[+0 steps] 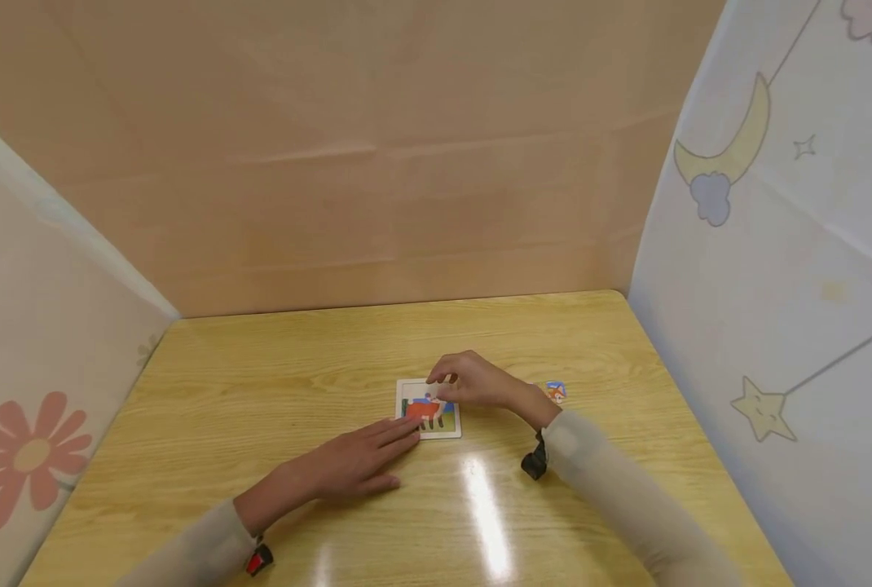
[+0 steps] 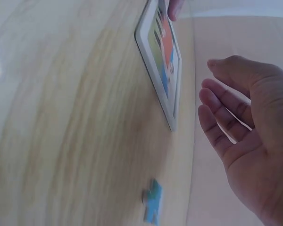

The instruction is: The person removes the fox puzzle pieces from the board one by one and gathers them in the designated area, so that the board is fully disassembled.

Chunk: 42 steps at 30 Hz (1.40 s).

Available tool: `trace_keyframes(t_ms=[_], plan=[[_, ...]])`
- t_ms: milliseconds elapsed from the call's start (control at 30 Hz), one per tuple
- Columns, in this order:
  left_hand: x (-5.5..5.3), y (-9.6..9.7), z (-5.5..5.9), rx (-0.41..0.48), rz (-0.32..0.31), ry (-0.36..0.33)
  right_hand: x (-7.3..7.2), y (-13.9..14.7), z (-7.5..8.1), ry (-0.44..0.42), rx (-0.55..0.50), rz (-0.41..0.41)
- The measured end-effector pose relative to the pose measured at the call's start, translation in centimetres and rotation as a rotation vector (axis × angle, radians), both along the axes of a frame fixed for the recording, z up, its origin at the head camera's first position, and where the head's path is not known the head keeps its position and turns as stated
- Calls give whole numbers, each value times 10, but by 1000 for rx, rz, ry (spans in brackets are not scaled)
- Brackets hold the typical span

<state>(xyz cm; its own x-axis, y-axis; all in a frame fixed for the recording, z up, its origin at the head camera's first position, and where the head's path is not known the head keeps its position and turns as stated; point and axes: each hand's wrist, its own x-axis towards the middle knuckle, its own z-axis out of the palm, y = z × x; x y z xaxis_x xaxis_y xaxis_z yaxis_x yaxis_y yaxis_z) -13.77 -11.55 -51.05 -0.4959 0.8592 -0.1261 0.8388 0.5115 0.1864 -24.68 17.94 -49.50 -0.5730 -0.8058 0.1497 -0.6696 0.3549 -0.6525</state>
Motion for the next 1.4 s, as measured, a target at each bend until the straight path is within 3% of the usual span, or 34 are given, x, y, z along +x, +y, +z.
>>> trace_keyframes(t_ms=[267, 467, 1100, 1400], plan=[[0, -3, 1, -20, -2, 8, 2, -16, -12, -48, -47, 19], [2, -5, -1, 8, -15, 17, 4, -25, -17, -89, -20, -1], [4, -3, 2, 11, 0, -5, 5, -32, -25, 7, 5, 30], [4, -1, 4, 8, 18, -43, 7, -33, -23, -40, -16, 28]])
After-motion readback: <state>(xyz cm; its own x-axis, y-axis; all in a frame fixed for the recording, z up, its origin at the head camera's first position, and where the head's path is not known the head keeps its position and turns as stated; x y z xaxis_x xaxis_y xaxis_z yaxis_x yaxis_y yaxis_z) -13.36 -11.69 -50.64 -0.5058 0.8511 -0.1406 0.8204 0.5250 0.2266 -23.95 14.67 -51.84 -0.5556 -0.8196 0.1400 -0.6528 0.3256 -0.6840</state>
